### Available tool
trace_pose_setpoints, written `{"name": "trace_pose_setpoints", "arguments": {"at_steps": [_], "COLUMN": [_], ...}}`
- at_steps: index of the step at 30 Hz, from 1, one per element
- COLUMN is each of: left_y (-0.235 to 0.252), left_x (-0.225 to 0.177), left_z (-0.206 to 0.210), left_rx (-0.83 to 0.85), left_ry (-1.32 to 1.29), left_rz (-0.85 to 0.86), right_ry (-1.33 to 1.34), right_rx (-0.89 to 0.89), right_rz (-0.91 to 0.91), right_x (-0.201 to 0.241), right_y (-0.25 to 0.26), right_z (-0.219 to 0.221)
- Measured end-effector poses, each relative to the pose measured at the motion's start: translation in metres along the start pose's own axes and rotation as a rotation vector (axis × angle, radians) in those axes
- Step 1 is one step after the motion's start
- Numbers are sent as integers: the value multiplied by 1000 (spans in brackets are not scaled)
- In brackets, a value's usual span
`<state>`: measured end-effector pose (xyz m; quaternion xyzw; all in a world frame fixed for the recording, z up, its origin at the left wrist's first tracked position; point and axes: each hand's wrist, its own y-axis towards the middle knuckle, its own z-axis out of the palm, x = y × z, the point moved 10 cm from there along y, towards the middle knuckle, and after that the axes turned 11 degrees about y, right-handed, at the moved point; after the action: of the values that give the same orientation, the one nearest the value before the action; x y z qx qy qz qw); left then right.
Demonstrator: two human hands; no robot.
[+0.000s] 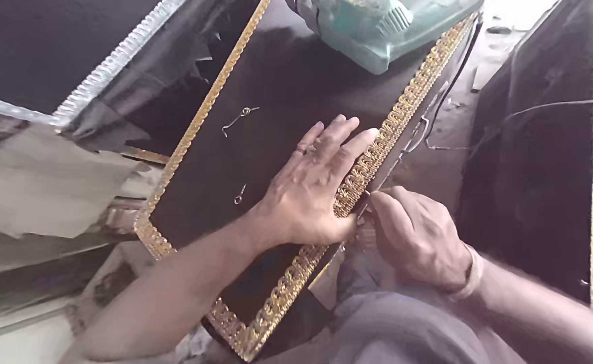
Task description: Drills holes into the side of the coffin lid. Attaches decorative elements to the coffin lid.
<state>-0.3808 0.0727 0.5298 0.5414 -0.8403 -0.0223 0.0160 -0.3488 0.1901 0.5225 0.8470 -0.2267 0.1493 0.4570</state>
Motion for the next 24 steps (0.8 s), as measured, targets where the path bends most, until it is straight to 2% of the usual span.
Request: {"name": "trace_pose_setpoints", "arguments": {"at_steps": [4,7,10,14,16,18,20,22,24], "left_y": [-1,-1,1,1,0,-1,-4,-6,-8], "left_x": [0,0,1,1,1,1,1,2,3], "left_z": [-1,-2,-1,0,-1,-1,0,-1,0], "left_rx": [-24,-37,-11,-7,-9,-1,19,9,11], "left_ry": [5,4,4,0,-4,-11,-14,-19,-27], "left_rz": [7,-1,-27,-37,-40,-46,-55,-59,-65], "right_ry": [-50,115,565,1421,1682,1776,1730,1583,1402], "right_rx": [44,-10,-78,-211,-247,-228,-156,-64,17], "right_rz": [-62,80,436,1261,1498,1543,1515,1409,1219], "right_x": [3,-8,-32,-49,-43,-39,-39,-42,-44], "right_y": [3,0,-6,-31,-40,-42,-42,-37,-31], "right_z": [2,3,9,41,52,55,54,47,39]}}
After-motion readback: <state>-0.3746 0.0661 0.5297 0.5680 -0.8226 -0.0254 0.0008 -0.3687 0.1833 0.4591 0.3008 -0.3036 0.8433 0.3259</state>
